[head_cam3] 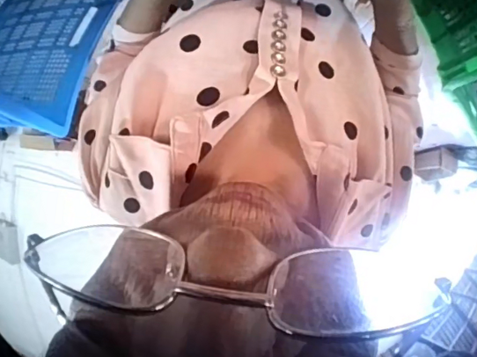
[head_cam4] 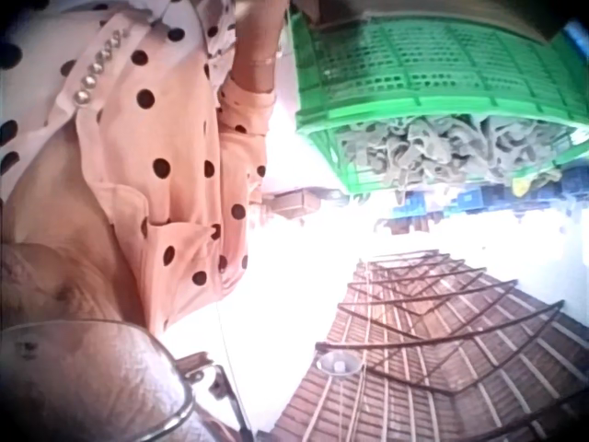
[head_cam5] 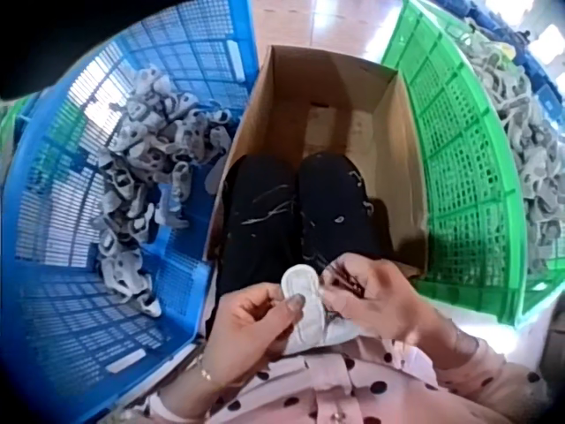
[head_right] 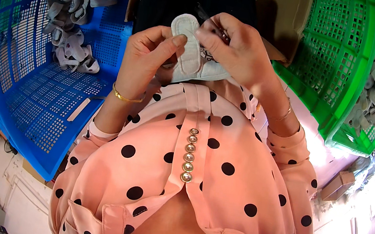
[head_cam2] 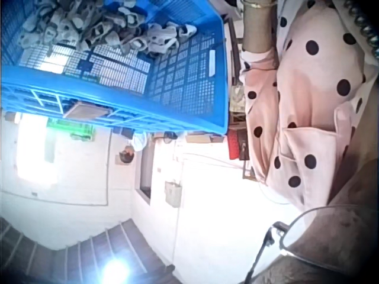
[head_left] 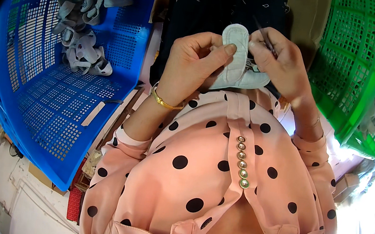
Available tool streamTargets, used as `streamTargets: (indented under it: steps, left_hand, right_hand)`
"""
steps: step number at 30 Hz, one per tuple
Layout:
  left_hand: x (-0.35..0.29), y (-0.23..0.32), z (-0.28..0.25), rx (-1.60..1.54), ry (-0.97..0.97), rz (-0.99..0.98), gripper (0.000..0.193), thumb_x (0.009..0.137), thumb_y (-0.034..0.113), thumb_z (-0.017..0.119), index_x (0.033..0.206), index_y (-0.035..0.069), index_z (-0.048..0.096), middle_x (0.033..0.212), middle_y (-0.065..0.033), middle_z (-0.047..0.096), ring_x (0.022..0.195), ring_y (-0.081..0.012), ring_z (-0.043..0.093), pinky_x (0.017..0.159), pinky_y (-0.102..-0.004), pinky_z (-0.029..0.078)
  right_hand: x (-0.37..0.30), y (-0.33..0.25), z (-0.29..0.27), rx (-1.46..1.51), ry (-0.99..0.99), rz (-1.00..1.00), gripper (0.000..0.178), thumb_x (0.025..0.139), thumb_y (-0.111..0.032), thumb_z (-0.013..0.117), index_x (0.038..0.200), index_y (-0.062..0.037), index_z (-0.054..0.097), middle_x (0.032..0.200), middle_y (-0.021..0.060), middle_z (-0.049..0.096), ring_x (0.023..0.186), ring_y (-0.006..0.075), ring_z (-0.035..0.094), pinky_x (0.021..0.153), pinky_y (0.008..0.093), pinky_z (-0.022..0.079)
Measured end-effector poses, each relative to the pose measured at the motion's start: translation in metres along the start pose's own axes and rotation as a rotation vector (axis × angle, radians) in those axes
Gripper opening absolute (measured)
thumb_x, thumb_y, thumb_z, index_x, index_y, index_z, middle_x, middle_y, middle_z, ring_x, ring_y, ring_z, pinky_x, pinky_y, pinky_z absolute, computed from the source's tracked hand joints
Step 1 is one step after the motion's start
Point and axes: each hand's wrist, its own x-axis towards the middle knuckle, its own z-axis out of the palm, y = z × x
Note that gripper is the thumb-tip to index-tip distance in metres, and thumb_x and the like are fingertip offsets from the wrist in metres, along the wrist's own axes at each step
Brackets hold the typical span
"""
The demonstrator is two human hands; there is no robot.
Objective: The person uses a pair of scissors to trim excess fabric and loose threads from the edges of light-colored slippers. They handle the slippers one at a time, picking them from a blue crate, performing the trimming, and placing the finished items into a green crate.
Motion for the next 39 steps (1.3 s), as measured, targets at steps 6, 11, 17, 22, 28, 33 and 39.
streamTargets:
  steps: [6,11,17,22,28,33,39]
  left_hand:
    - [0.000,-0.003,0.002,0.092,0.037,0.071,0.021,0.090,0.014,0.068,0.074,0.003,0.061,0.056,0.0038,0.054,0.045,0.0017,0.040,0.039,-0.0165,0.024]
    - [0.003,-0.011,-0.002,0.100,0.071,0.090,0.022,0.089,0.014,0.069,0.072,0.003,0.061,0.055,0.0036,0.054,0.044,0.0012,0.041,0.039,-0.0165,0.025]
    - [0.005,-0.004,-0.011,-0.074,0.099,-0.027,0.017,0.089,0.012,0.069,0.075,0.004,0.064,0.062,0.0021,0.059,0.052,-0.0006,0.047,0.047,-0.0171,0.036]
    - [0.009,-0.001,-0.013,-0.134,0.079,-0.035,0.010,0.089,0.012,0.068,0.088,0.003,0.068,0.072,0.0010,0.063,0.063,-0.0027,0.054,0.057,-0.0177,0.043]
    - [0.009,0.002,-0.010,-0.204,0.097,-0.069,0.013,0.089,0.015,0.069,0.093,0.002,0.069,0.073,0.0014,0.064,0.062,-0.0031,0.055,0.058,-0.0177,0.044]
    - [0.009,0.001,-0.009,-0.145,0.107,-0.034,0.015,0.090,0.017,0.069,0.092,0.002,0.070,0.072,0.0016,0.065,0.061,-0.0023,0.054,0.056,-0.0174,0.044]
    - [0.009,0.001,-0.010,-0.101,0.092,-0.029,0.015,0.088,0.016,0.069,0.083,0.003,0.070,0.070,0.0015,0.063,0.060,-0.0022,0.054,0.055,-0.0171,0.043]
  right_hand:
    - [0.000,0.005,0.008,-0.379,0.008,-0.198,0.022,0.081,-0.017,0.070,0.095,-0.0039,0.059,0.070,0.0118,0.061,0.062,0.0267,0.062,0.056,0.0329,0.049]
    - [0.006,0.023,0.008,-0.356,0.127,-0.264,0.011,0.085,-0.012,0.065,0.090,-0.0053,0.058,0.070,0.0104,0.057,0.061,0.0199,0.059,0.057,0.0310,0.047]
    - [0.009,0.060,-0.029,0.365,0.464,0.166,0.010,0.092,-0.012,0.059,0.089,-0.0026,0.059,0.066,-0.0035,0.053,0.058,0.0066,0.048,0.055,0.0216,0.040]
    - [-0.003,0.041,-0.024,-0.458,0.361,-0.092,0.026,0.091,-0.026,0.066,0.097,-0.0022,0.058,0.071,0.0116,0.064,0.061,0.0241,0.062,0.056,0.0300,0.048]
    - [-0.007,0.001,-0.012,-0.653,0.229,-0.281,0.034,0.084,-0.036,0.071,0.090,-0.0072,0.054,0.064,0.0071,0.060,0.053,0.0253,0.059,0.047,0.0310,0.045]
    - [0.001,-0.002,-0.005,-0.863,0.247,-0.473,0.040,0.080,-0.039,0.073,0.072,-0.0098,0.047,0.051,0.0049,0.046,0.044,0.0246,0.049,0.041,0.0325,0.038]
    - [0.010,0.005,0.000,-0.971,0.299,-0.505,0.044,0.079,-0.041,0.074,0.066,-0.0110,0.045,0.047,0.0037,0.042,0.040,0.0217,0.046,0.038,0.0302,0.035]
